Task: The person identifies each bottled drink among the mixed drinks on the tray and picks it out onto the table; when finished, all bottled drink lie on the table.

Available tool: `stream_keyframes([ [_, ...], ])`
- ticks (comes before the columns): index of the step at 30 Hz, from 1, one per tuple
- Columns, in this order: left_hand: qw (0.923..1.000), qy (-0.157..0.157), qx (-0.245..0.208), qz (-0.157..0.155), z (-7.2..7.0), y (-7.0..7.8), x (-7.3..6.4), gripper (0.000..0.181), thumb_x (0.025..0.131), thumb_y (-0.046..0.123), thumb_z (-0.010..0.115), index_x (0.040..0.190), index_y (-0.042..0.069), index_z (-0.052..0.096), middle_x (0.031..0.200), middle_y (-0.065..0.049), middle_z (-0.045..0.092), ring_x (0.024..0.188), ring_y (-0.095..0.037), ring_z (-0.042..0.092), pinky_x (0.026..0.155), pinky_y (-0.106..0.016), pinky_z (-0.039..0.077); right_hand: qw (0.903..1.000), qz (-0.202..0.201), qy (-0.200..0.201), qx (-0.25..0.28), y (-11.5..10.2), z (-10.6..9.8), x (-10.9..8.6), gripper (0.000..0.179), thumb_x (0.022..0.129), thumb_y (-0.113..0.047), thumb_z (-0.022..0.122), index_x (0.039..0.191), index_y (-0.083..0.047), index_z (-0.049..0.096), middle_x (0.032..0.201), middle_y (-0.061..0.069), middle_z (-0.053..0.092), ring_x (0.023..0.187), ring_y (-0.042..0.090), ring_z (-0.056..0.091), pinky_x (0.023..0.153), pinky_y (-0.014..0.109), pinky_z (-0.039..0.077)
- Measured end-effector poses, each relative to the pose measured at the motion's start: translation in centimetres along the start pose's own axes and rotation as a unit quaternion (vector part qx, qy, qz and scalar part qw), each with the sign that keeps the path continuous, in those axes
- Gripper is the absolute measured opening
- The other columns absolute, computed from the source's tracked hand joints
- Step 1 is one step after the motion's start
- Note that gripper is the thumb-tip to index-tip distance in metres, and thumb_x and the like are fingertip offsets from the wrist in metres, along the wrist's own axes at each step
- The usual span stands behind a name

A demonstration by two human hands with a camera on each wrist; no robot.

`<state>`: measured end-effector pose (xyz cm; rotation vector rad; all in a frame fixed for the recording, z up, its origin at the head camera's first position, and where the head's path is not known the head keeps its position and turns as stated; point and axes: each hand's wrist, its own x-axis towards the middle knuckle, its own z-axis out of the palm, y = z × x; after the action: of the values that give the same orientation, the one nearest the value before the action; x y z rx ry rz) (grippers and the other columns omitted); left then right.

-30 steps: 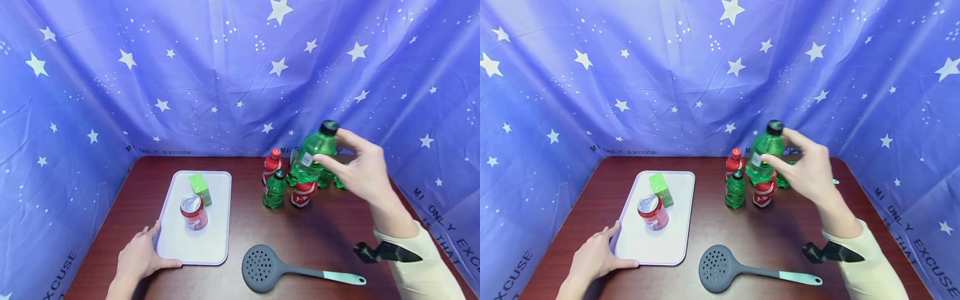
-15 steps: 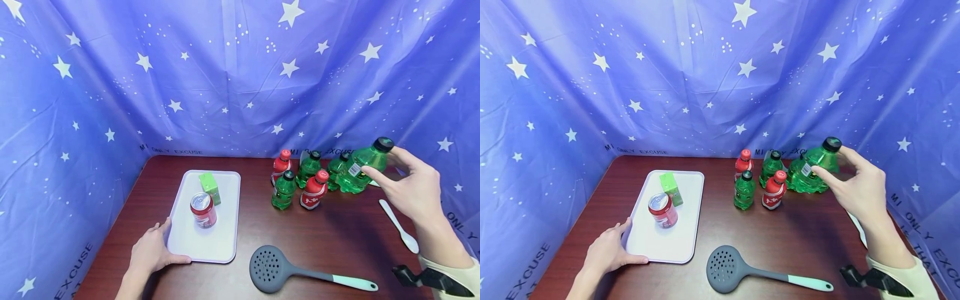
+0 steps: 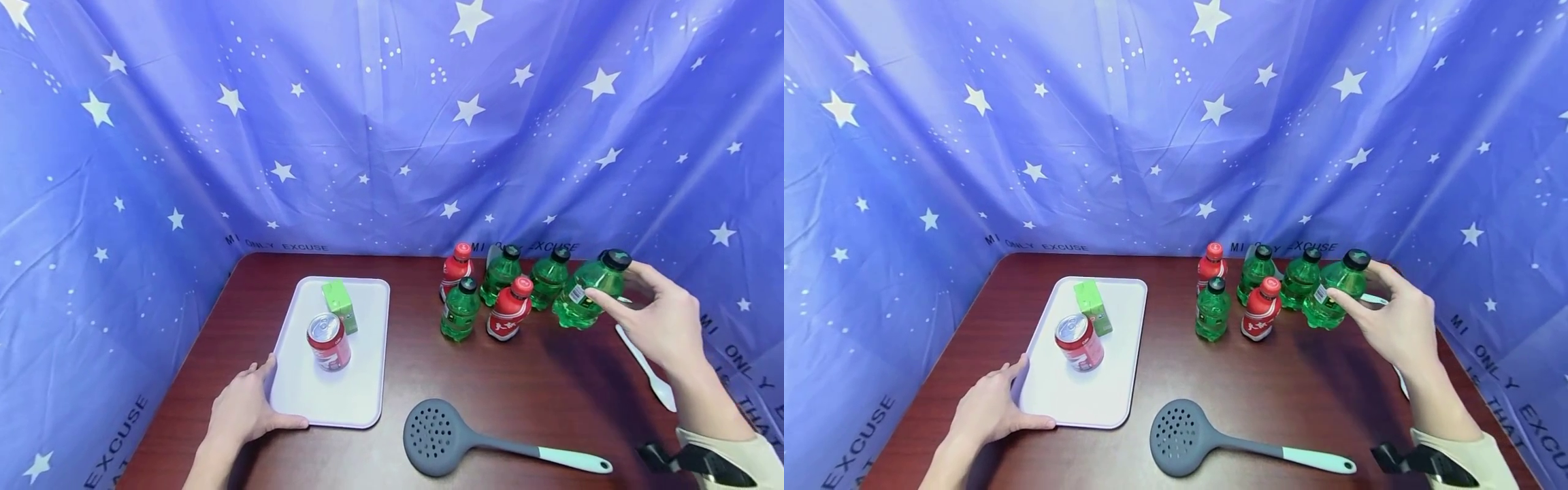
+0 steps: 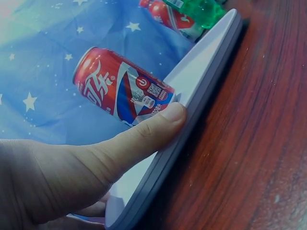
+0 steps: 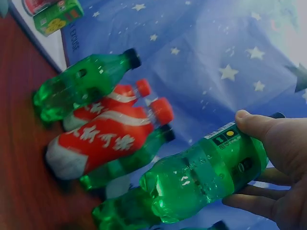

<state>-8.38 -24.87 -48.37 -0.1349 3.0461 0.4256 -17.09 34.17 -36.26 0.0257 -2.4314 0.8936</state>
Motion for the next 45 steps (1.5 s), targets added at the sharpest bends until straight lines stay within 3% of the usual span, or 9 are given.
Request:
stream_keyframes([
  [11, 1.0, -0.005, 0.0, -0.001, -0.1, -0.2, 0.0, 0.148, 0.042, 0.085, 0.091, 0.154, -0.002, 0.05, 0.144, -0.042, 0.056, 0.133, -0.058, 0.058, 0.087, -0.071, 0.057, 0.9994, -0.016, -0.021, 0.022, 2.6, 2.6, -0.5, 0.055, 0.077, -0.013, 0.097, 0.126, -0.005, 0.072, 0.097, -0.042, 0.06, 0.08, -0.032, 0.056, 0.07, -0.003, 0.048],
  [15, 1.0, -0.002, -0.001, 0.002, -0.1, -0.3, 0.1, 0.149, 0.041, 0.085, 0.091, 0.155, -0.002, 0.05, 0.144, -0.043, 0.056, 0.133, -0.058, 0.058, 0.087, -0.071, 0.057, 0.9992, -0.022, -0.03, -0.014, 3.3, 3.1, -0.7, 0.056, 0.076, -0.018, 0.098, 0.125, -0.006, 0.072, 0.101, -0.002, 0.08, 0.078, -0.036, 0.05, 0.068, -0.004, 0.044],
  [18, 1.0, 0.002, 0.0, 0.006, -0.1, -0.4, 0.1, 0.149, 0.041, 0.085, 0.091, 0.155, -0.002, 0.05, 0.144, -0.043, 0.056, 0.132, -0.058, 0.059, 0.085, -0.071, 0.057, 0.9988, -0.023, -0.035, -0.025, 3.6, 3.5, -0.8, 0.057, 0.076, -0.019, 0.098, 0.124, -0.005, 0.072, 0.111, 0.025, 0.078, 0.078, -0.038, 0.046, 0.067, -0.004, 0.041],
  [29, 1.0, -0.006, -0.003, 0.004, -0.1, -0.3, -0.2, 0.151, 0.04, 0.087, 0.09, 0.156, 0.0, 0.049, 0.146, -0.042, 0.056, 0.134, -0.057, 0.058, 0.087, -0.072, 0.057, 0.9967, -0.008, -0.063, -0.051, 4.5, 4.3, -1.5, 0.061, 0.078, -0.03, 0.097, 0.125, -0.004, 0.069, 0.113, 0.028, 0.078, 0.079, -0.034, 0.043, 0.066, -0.002, 0.038],
  [32, 1.0, -0.009, -0.002, 0.003, -0.2, -0.3, -0.4, 0.151, 0.041, 0.087, 0.09, 0.156, 0.0, 0.049, 0.146, -0.041, 0.055, 0.134, -0.057, 0.058, 0.086, -0.072, 0.057, 0.9959, -0.005, -0.068, -0.059, 4.5, 4.3, -1.7, 0.062, 0.078, -0.032, 0.097, 0.126, -0.004, 0.069, 0.113, 0.027, 0.078, 0.078, -0.016, 0.062, 0.066, -0.001, 0.038],
  [34, 0.9999, -0.01, -0.002, 0.002, -0.4, -0.3, -0.5, 0.151, 0.041, 0.087, 0.09, 0.157, 0.0, 0.048, 0.146, -0.041, 0.055, 0.134, -0.057, 0.057, 0.086, -0.072, 0.057, 0.9958, -0.004, -0.071, -0.058, 4.5, 4.4, -1.9, 0.062, 0.078, -0.032, 0.096, 0.126, -0.003, 0.068, 0.113, 0.028, 0.078, 0.079, 0.01, 0.078, 0.066, -0.001, 0.038],
  [37, 0.9999, -0.013, -0.001, -0.001, -0.6, -0.3, -0.7, 0.15, 0.041, 0.086, 0.09, 0.157, 0.0, 0.048, 0.147, -0.042, 0.055, 0.134, -0.058, 0.057, 0.087, -0.072, 0.056, 0.9956, -0.003, -0.076, -0.054, 4.4, 4.4, -2.0, 0.064, 0.08, -0.032, 0.095, 0.129, -0.003, 0.067, 0.115, 0.029, 0.077, 0.092, 0.048, 0.078, 0.066, -0.001, 0.037],
  [42, 0.9998, -0.018, 0.001, -0.001, -0.7, -0.4, -0.8, 0.15, 0.042, 0.086, 0.09, 0.156, -0.001, 0.048, 0.146, -0.042, 0.055, 0.135, -0.058, 0.056, 0.087, -0.073, 0.056, 0.9949, -0.009, -0.086, -0.051, 4.4, 4.4, -2.0, 0.069, 0.081, -0.031, 0.094, 0.134, 0.001, 0.063, 0.116, 0.032, 0.075, 0.096, 0.054, 0.076, 0.066, 0.001, 0.038],
  [45, 0.9999, -0.015, 0.001, 0.0, -0.6, -0.5, -0.9, 0.15, 0.042, 0.086, 0.09, 0.156, -0.001, 0.048, 0.146, -0.042, 0.055, 0.135, -0.057, 0.057, 0.086, -0.073, 0.056, 0.9946, -0.019, -0.085, -0.057, 4.2, 4.6, -1.8, 0.07, 0.08, -0.03, 0.094, 0.134, 0.002, 0.062, 0.115, 0.032, 0.075, 0.094, 0.053, 0.076, 0.067, 0.018, 0.053],
])
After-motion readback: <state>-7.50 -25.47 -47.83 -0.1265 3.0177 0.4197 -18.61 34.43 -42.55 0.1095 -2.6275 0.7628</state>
